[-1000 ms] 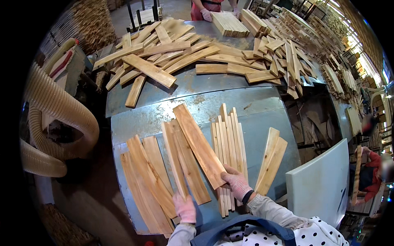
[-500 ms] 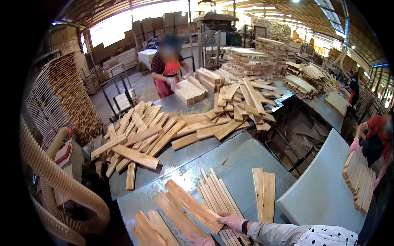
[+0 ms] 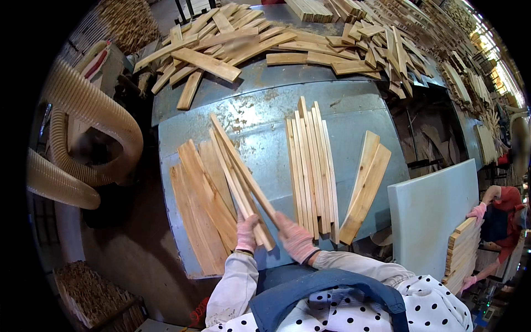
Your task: The person sorts and stacks wooden planks on a metal workbench in a workshop. They pick up individual planks from a large pile, align them, and place them into neat stacks.
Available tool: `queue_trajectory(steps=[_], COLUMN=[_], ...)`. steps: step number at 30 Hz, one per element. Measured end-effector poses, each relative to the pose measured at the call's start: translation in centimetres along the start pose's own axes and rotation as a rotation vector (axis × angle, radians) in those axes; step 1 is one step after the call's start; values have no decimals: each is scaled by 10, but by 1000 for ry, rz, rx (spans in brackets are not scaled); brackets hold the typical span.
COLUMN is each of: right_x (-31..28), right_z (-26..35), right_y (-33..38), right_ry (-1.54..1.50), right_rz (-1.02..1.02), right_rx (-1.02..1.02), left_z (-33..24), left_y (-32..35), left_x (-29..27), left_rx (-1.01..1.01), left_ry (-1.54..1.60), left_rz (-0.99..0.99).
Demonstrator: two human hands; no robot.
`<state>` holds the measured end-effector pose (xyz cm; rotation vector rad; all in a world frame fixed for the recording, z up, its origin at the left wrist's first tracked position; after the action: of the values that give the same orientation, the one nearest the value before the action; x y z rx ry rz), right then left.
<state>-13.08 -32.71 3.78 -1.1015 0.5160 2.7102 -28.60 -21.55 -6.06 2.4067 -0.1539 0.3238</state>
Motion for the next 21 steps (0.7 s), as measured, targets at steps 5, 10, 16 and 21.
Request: queue_trajectory(steps=[5, 10, 16, 21], right_x=[53, 40, 0, -59], right_z=[-12, 4, 5, 37], right_y=[16, 8, 38, 33], right_ry=[93, -94, -477, -606], right_rz=[266, 350, -49, -184], right_rx=[-33, 109, 101, 165], left_z=[-3, -16, -26, -62], left_y=[-1, 9, 13, 62], left_x=[8, 31, 17, 34], left_rx=[50, 83, -155, -434], left_ry=[-969, -1134, 53, 595], left_rz=[-229, -533, 120, 501])
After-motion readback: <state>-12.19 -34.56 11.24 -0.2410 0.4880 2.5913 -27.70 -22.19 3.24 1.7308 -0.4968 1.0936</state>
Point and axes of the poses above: each hand's wrist, its own y-axis away from the middle knuckle, its own x-axis out of the palm, z = x × y, the point moved 5 cm from there along -y, towards the middle knuckle, and after that the axes turned 4 degrees about -z, right-handed, at the moved point
